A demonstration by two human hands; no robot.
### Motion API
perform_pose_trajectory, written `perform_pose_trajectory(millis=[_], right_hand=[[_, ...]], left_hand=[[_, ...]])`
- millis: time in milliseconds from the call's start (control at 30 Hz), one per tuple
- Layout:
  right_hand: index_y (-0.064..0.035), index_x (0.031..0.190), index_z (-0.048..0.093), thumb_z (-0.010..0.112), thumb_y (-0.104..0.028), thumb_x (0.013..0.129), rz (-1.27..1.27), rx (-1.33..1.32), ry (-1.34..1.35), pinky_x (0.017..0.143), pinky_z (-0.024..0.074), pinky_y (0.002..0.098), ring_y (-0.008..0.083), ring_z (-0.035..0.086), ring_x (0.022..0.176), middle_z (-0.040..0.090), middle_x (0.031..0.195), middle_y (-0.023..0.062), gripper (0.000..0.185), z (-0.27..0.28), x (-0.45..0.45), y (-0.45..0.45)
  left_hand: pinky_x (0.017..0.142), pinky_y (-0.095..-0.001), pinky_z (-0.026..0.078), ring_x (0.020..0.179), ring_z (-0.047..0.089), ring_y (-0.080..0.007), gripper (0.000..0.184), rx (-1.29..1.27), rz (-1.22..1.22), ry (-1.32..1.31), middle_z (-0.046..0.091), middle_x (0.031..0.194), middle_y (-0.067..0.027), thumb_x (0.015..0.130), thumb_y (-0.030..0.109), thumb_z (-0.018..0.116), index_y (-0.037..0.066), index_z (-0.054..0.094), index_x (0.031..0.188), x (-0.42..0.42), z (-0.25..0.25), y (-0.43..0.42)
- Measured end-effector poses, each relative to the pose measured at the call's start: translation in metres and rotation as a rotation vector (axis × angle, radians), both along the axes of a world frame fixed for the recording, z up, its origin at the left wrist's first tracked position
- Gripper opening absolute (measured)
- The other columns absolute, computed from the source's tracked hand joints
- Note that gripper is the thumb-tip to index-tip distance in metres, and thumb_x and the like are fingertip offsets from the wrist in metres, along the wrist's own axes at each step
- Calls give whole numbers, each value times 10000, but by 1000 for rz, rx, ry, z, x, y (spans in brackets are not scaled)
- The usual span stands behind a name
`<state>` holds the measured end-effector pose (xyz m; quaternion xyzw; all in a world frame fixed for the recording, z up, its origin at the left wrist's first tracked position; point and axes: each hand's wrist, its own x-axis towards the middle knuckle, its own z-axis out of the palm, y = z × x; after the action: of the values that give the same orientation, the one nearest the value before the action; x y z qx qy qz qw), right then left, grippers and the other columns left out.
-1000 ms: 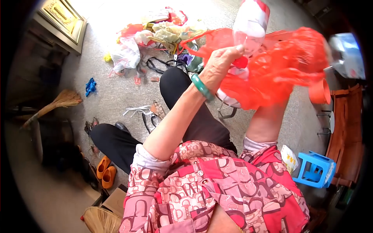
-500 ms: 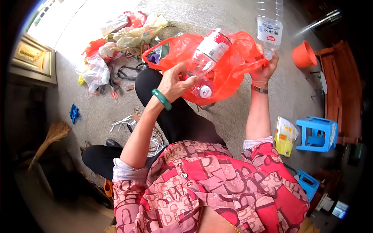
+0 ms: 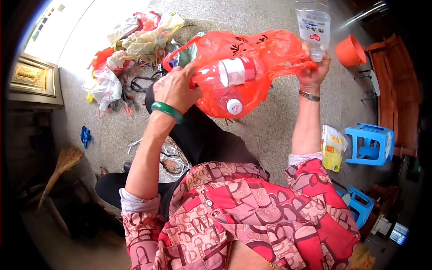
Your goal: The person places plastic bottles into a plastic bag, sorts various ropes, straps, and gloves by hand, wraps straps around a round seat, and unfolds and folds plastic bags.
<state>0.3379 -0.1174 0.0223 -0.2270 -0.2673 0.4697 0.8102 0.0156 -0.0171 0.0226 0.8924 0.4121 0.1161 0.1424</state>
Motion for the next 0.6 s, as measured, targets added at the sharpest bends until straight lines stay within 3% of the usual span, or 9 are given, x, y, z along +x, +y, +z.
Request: perform_pose_trajectory(millis=[33, 67, 167, 233, 433, 533, 600], right_hand=[[29, 956, 487, 493, -330, 786, 128, 35, -51, 430, 416, 267, 111, 457, 467, 532, 734, 51, 397, -2, 3, -3], [29, 956, 487, 493, -330, 786, 126, 36, -52, 430, 416, 267, 111, 457, 467, 532, 734, 51, 397, -5, 9, -4], [14, 931, 516, 509, -332, 783, 110, 30, -122, 430, 414, 256, 114, 462, 474, 545, 695, 47, 377, -11, 14, -7], [-28, 858, 542, 526, -354, 783, -130, -176, -64, 406, 400, 243, 99, 445, 451, 551, 668, 45, 335, -2, -1, -11], [-54, 794, 557, 552, -381, 783, -41, -305, -362, 398, 354, 200, 72, 453, 478, 543, 682, 31, 327, -9, 1, -10], [-46, 797, 558, 549, -386, 781, -77, -349, -455, 446, 379, 206, 81, 479, 529, 542, 689, 29, 340, -2, -4, -10], [-43, 798, 559, 547, -388, 779, -47, -336, -482, 477, 400, 214, 90, 496, 563, 541, 693, 29, 346, 1, -6, -9]], left_hand=[[611, -393, 452, 707, 585, -291, 217, 20, 53, -24, 591, 728, -82, 612, 228, 617, 96, 546, 768, -3, -2, 2], [609, -393, 455, 699, 591, -283, 216, 5, 79, 3, 593, 693, -84, 604, 236, 622, 90, 553, 747, -7, 0, 6], [601, -386, 459, 672, 595, -289, 200, 25, 83, 46, 594, 674, -89, 604, 230, 621, 92, 556, 733, -22, 6, 16], [600, -391, 458, 673, 593, -294, 201, 21, 29, 58, 594, 674, -93, 605, 232, 624, 91, 556, 731, -20, 6, 10], [610, -392, 450, 711, 590, -283, 341, -32, -54, 111, 596, 751, -98, 597, 347, 713, 91, 561, 763, -3, -1, 0], [674, -393, 443, 840, 558, -296, 432, 18, 37, -60, 568, 880, -121, 571, 390, 745, 76, 560, 804, -1, -17, 2], [787, -408, 418, 992, 474, -327, 497, 215, 71, -413, 494, 1023, -152, 560, 354, 766, 57, 543, 890, -2, -30, 4]])
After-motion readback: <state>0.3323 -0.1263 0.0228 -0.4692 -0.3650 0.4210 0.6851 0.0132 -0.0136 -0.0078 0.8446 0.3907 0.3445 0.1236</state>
